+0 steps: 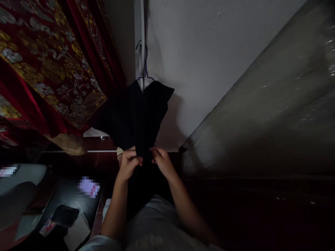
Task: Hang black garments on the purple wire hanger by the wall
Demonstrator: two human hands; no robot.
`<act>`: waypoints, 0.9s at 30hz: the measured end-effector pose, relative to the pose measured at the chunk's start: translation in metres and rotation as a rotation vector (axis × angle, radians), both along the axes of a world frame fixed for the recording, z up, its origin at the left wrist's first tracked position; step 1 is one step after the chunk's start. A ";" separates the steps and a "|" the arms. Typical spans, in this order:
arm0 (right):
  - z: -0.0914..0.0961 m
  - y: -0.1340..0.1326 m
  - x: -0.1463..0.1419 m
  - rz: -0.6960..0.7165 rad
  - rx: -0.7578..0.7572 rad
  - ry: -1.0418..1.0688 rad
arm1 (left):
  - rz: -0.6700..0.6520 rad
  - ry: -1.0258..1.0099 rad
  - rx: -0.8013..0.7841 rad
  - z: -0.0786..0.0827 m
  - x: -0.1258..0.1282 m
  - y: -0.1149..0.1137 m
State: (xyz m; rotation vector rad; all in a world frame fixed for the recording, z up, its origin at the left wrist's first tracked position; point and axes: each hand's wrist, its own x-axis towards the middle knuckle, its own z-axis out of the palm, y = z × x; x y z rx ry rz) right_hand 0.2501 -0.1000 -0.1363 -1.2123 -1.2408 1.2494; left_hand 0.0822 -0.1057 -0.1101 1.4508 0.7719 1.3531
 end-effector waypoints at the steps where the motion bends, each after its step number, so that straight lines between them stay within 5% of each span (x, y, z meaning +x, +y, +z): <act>1: 0.000 0.000 0.001 -0.011 0.003 0.013 | 0.104 -0.040 -0.024 -0.005 0.002 0.004; 4: -0.003 0.000 0.006 -0.036 -0.023 0.064 | 0.357 -0.163 -0.123 -0.024 0.007 0.019; 8: -0.013 0.000 0.006 -0.065 -0.075 0.112 | 0.489 -0.063 -0.131 -0.054 0.016 0.022; 14: -0.017 -0.006 -0.005 -0.026 -0.058 0.137 | 0.205 0.222 -0.026 -0.068 0.035 0.007; 22: -0.001 0.000 0.009 0.152 -0.195 0.114 | 0.085 0.188 -0.115 -0.061 0.033 0.014; 27: 0.040 0.030 0.012 0.080 -0.170 0.225 | 0.177 0.267 -0.063 -0.064 0.030 0.015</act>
